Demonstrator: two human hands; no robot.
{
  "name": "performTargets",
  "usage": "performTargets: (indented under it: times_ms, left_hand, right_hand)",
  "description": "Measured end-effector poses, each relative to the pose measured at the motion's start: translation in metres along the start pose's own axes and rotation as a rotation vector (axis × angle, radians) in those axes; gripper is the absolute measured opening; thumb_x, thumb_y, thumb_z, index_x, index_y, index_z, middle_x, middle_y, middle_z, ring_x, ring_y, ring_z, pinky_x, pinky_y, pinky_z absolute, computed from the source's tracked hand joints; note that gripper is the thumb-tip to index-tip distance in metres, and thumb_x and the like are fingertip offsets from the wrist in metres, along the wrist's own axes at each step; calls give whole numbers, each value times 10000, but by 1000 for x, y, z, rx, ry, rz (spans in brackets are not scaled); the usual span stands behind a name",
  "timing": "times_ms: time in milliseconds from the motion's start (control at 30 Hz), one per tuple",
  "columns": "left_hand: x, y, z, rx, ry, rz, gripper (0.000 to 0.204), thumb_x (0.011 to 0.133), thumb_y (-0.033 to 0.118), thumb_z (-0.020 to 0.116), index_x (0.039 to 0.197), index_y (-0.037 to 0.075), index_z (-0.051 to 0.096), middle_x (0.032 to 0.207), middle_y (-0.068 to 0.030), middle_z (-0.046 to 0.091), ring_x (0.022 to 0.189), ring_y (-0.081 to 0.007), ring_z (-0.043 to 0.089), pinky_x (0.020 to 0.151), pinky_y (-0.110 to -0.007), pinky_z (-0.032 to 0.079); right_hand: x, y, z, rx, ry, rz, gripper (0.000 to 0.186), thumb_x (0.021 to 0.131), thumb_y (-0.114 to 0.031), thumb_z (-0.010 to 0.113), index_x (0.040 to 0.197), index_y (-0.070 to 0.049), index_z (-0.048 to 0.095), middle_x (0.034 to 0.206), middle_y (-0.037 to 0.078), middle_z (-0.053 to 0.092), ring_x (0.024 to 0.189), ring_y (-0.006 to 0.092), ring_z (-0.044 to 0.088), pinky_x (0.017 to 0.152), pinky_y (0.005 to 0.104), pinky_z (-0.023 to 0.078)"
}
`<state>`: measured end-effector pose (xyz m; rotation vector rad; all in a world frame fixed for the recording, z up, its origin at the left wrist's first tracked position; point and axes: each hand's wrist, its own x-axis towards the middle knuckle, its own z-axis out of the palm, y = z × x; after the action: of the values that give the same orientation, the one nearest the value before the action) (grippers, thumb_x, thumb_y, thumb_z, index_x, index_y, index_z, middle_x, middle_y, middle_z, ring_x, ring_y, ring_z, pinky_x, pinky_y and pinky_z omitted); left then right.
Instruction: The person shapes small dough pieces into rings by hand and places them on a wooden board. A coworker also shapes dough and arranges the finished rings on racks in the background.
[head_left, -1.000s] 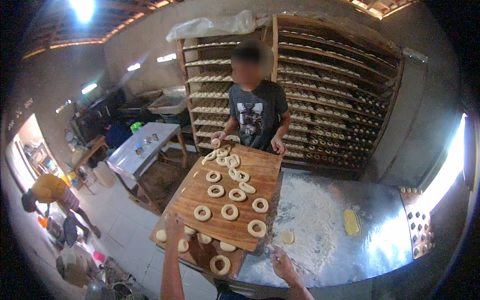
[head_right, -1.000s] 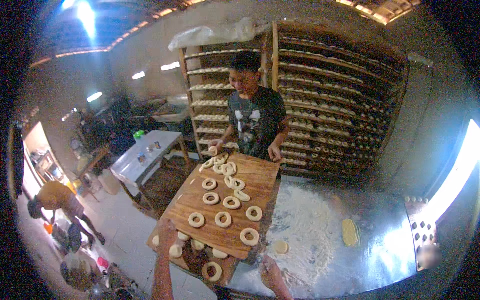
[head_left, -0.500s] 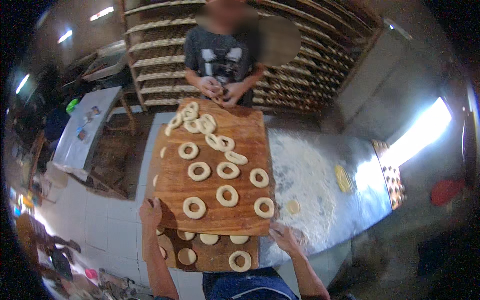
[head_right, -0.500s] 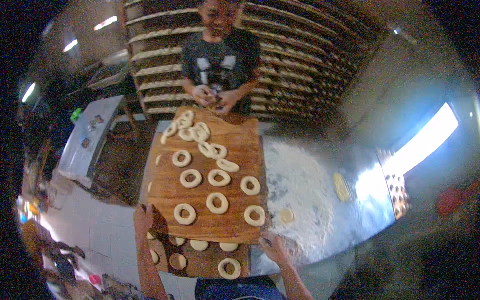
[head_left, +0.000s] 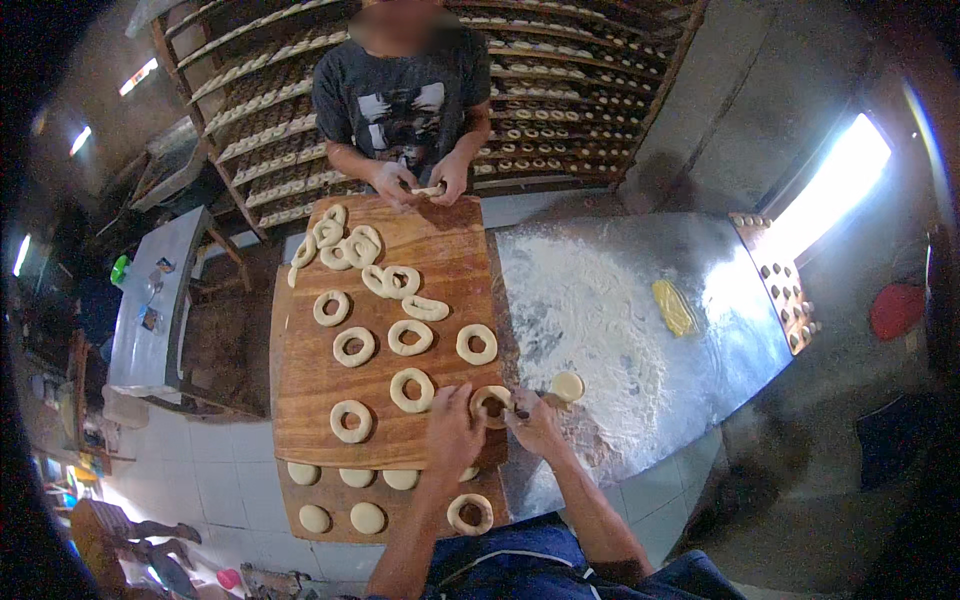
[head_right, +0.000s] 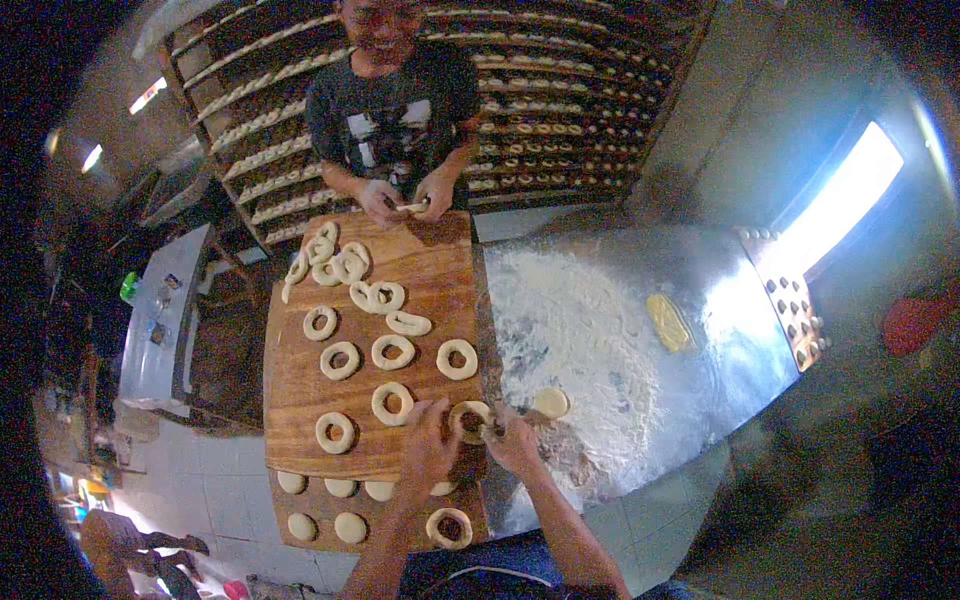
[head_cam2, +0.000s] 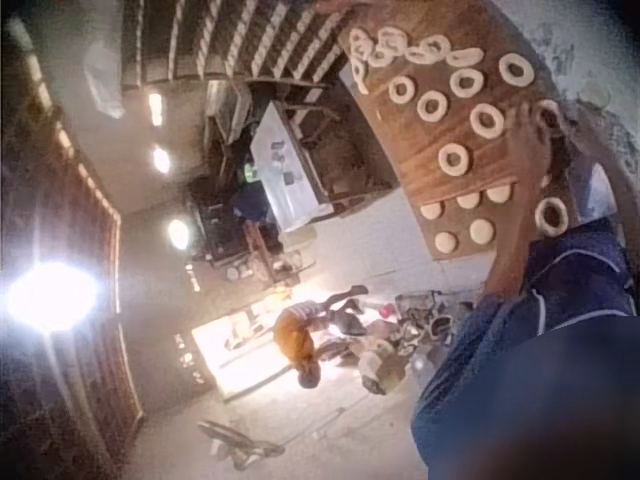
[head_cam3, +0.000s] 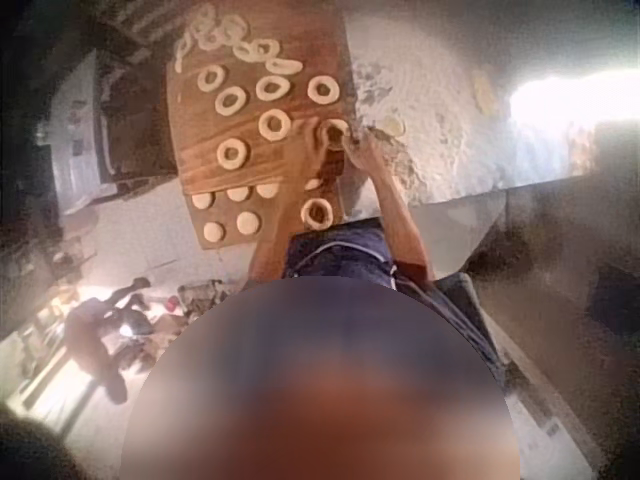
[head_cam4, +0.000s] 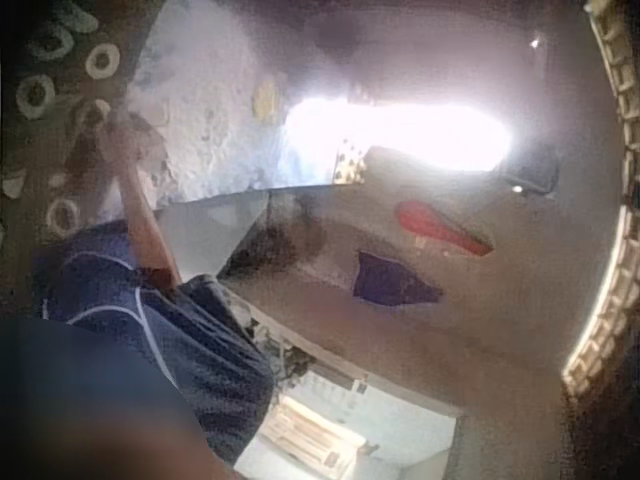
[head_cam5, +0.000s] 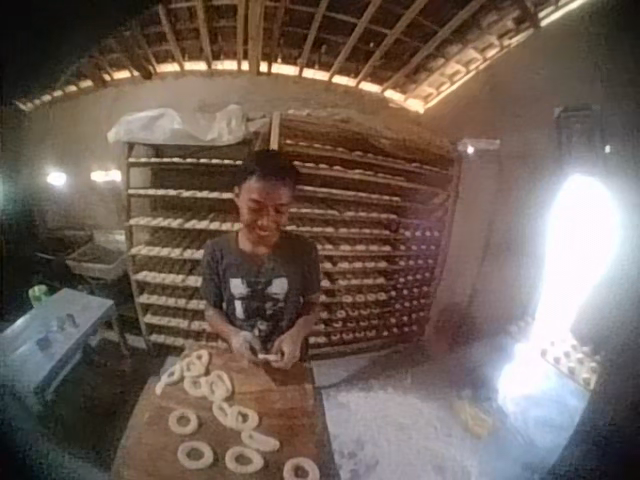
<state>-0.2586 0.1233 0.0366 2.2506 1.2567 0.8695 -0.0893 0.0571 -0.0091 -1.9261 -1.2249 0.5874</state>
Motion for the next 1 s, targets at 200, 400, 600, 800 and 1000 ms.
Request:
performTargets:
  times_ms: [200, 400, 600, 800, 1000]
  left_hand:
    - [14, 0, 24, 51, -173, -93, 349, 783, 79, 723, 1051, 34, 505, 997, -188, 514, 1016, -413, 529, 813, -515, 455]
    - [-7, 19, -23, -316, -245, -330, 427, 770, 42, 727, 1114, 27, 475, 1027, -202, 549, 955, -430, 547, 816, -503, 464]
    - [-32, 0, -19, -45, -178, -210, 360, 800, 60, 708, 1110, 39, 526, 1062, -208, 552, 1029, -423, 523, 866, -499, 445]
    - [-37, -4, -26, -8, -80, -273, 433, 803, 34, 651, 1222, 43, 544, 1177, -193, 543, 1091, -406, 507, 939, -479, 413]
    - [0, -61, -74, 327, -78, 147, 421, 788, 135, 659, 1191, 42, 579, 1261, -103, 562, 1249, -299, 470, 1007, -459, 372]
  right_hand:
    - [1, -22, -4, 11, -37, 157, 349, 776, -195, 739, 1048, -12, 620, 888, 201, 683, 852, 382, 677, 748, 461, 530]
    - [-11, -51, -20, 68, -118, 26, 450, 756, -170, 766, 1133, -33, 561, 910, 198, 666, 869, 380, 656, 777, 462, 523]
    - [-28, -57, -33, -111, -166, -112, 429, 817, -153, 712, 1173, -14, 516, 1063, 248, 600, 1058, 413, 569, 890, 511, 466]
    - [23, -100, -3, -84, -299, -412, 340, 880, -71, 571, 1211, 4, 548, 1192, 202, 589, 1158, 394, 532, 999, 501, 421]
    - [55, -107, 49, -548, -398, -850, 473, 838, -81, 584, 1307, -29, 552, 1337, 148, 529, 1306, 332, 444, 1069, 481, 389]
